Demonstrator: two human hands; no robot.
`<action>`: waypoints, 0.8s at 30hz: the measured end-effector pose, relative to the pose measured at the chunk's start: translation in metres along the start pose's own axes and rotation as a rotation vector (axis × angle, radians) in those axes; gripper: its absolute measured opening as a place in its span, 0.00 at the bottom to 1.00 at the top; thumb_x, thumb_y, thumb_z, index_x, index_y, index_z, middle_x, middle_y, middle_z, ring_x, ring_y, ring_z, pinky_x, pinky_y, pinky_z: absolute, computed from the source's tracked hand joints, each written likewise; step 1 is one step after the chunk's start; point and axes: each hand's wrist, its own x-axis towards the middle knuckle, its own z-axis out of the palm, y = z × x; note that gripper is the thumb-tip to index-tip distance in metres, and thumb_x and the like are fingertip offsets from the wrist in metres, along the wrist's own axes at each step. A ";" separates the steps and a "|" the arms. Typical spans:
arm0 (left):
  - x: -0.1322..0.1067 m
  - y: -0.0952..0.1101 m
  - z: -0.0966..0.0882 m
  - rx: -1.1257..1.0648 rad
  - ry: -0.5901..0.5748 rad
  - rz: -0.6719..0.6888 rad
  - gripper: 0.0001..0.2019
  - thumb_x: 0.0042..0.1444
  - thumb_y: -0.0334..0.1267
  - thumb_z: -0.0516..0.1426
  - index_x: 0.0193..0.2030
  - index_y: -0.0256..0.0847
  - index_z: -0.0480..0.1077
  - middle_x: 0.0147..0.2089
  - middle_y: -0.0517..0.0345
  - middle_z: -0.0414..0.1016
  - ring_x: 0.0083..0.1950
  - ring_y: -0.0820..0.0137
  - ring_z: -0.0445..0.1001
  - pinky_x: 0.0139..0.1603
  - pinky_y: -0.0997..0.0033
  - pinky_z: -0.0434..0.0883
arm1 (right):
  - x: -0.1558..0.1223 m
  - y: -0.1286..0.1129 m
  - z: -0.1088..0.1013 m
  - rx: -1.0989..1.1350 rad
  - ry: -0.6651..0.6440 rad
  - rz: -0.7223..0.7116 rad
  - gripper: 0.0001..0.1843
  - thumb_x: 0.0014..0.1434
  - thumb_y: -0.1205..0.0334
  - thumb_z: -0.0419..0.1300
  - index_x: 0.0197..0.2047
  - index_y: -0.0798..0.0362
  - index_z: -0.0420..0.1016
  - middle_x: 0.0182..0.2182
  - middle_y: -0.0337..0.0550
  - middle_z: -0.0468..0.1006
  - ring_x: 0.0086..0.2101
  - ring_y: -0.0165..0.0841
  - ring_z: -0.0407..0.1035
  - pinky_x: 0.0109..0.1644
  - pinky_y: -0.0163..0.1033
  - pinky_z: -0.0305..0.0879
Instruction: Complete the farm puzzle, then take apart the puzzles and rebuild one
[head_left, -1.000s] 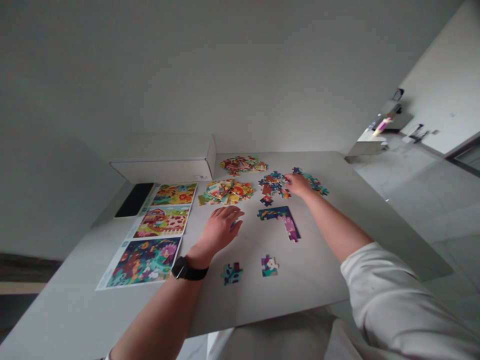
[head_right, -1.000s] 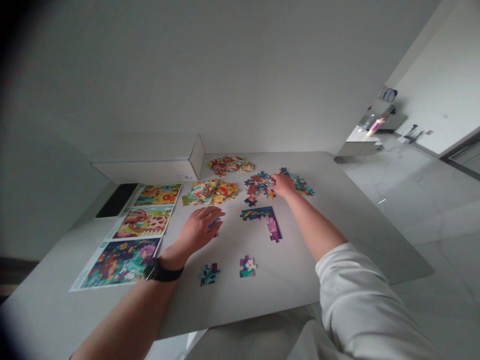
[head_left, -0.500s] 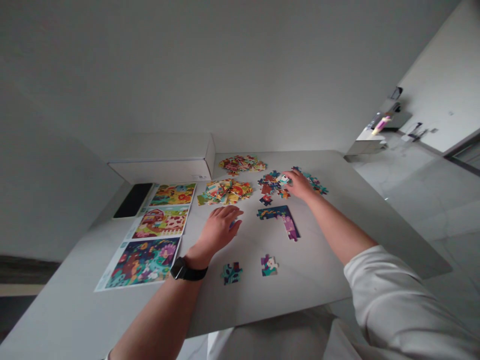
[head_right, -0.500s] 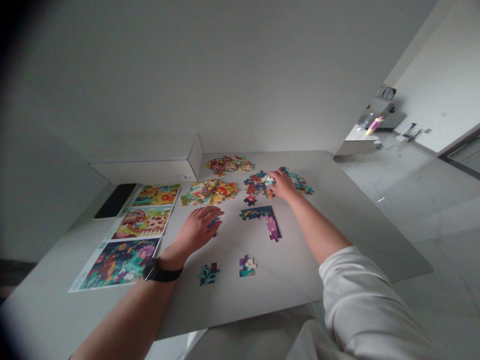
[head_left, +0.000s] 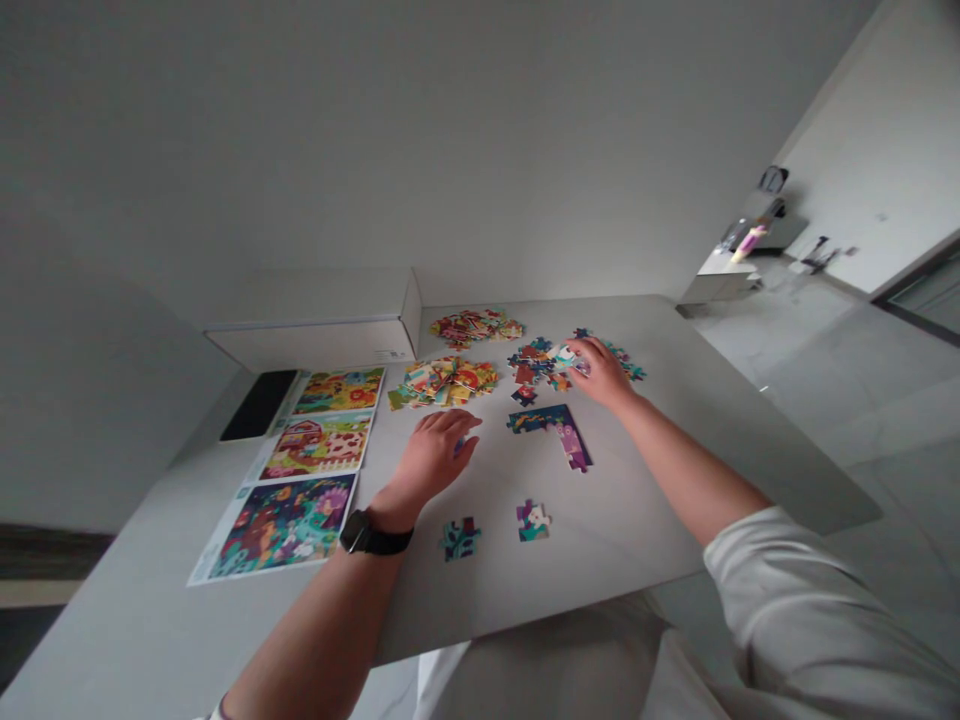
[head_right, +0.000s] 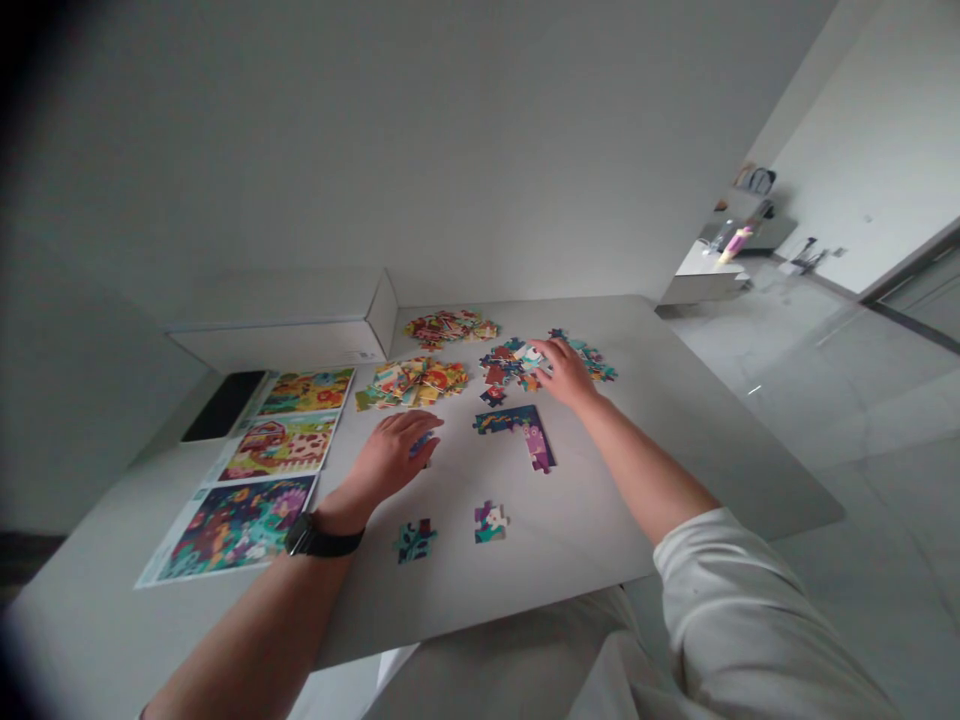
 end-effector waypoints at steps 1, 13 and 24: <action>0.000 0.000 0.000 0.002 0.002 -0.004 0.15 0.72 0.40 0.57 0.60 0.45 0.78 0.59 0.47 0.83 0.60 0.54 0.80 0.65 0.48 0.74 | -0.003 -0.003 -0.002 0.018 0.013 0.009 0.30 0.65 0.66 0.62 0.70 0.46 0.72 0.56 0.52 0.78 0.57 0.49 0.74 0.67 0.56 0.70; 0.002 0.005 -0.002 0.000 0.021 -0.045 0.17 0.70 0.40 0.58 0.63 0.43 0.77 0.60 0.45 0.82 0.61 0.53 0.80 0.66 0.49 0.74 | -0.052 -0.047 0.012 0.768 0.169 0.246 0.33 0.60 0.57 0.66 0.69 0.40 0.70 0.55 0.46 0.78 0.46 0.39 0.77 0.53 0.49 0.80; 0.009 0.033 -0.014 -0.387 0.065 -0.223 0.18 0.70 0.46 0.57 0.60 0.40 0.78 0.50 0.49 0.84 0.46 0.66 0.81 0.51 0.66 0.78 | -0.077 -0.097 0.025 0.967 -0.069 0.257 0.26 0.58 0.60 0.66 0.60 0.45 0.77 0.57 0.46 0.83 0.45 0.38 0.78 0.51 0.48 0.80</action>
